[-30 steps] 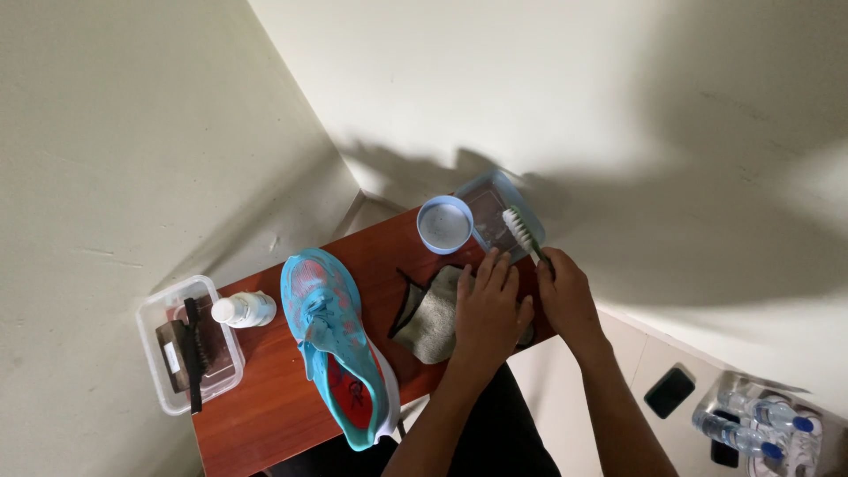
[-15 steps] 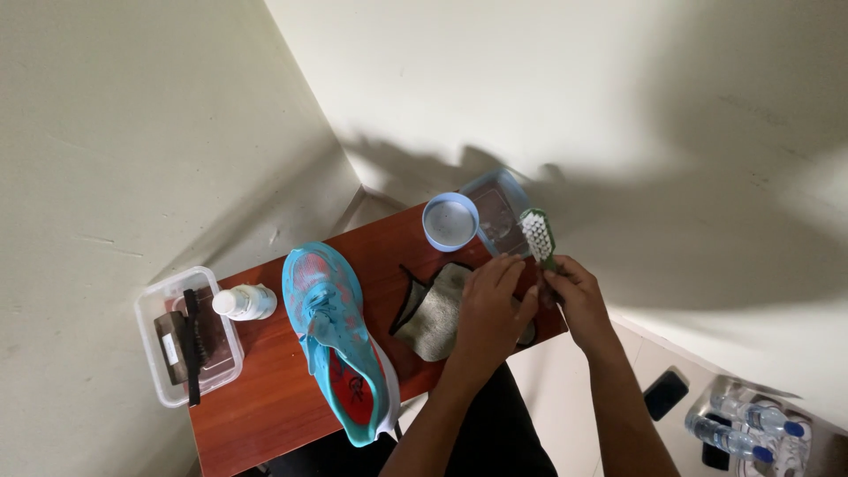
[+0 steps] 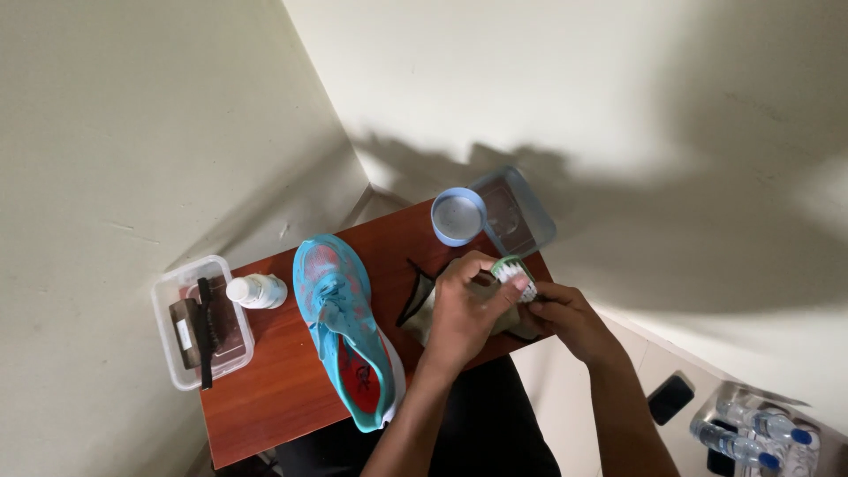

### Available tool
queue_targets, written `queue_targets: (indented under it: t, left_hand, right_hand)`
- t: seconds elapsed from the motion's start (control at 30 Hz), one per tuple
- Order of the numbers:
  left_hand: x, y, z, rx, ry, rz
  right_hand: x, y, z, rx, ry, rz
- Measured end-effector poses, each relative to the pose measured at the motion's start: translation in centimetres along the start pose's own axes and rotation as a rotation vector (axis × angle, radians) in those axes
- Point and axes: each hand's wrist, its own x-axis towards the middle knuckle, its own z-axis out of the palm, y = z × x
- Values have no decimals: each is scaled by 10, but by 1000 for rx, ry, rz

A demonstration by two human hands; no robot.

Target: The person scrubs a light blue sneaker with a green brush and white foam, then wipes it with a cloth. They dip the brush in water and continue scrubbing the shoe's upper and laces.

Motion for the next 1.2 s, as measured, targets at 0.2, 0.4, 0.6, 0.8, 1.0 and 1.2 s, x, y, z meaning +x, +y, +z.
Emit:
queue_targets:
  t: [0.2,0.4,0.6,0.8,1.0,1.2]
  left_hand:
    - [-24,41,-31,73,-31,0]
    - [-86,56,-115,247,170,-29]
    - [-119,15,-188,674,393,-4]
    - [-102,-24,-184,962,448,156]
    - [-116,-52,-213,907,364,242]
    - [-129,-53,-218,844,230,254]
  right_hand:
    - [-3,-7,30,-8,-5,68]
    - [-1,-24,97,-192,-85,199]
    - [16,-1,161,-532,-55,229]
    - [45,12,249,-448,-73,5]
    - [53,19,240,-626,42,-235]
    - [49,82,189,-724,-78,-384]
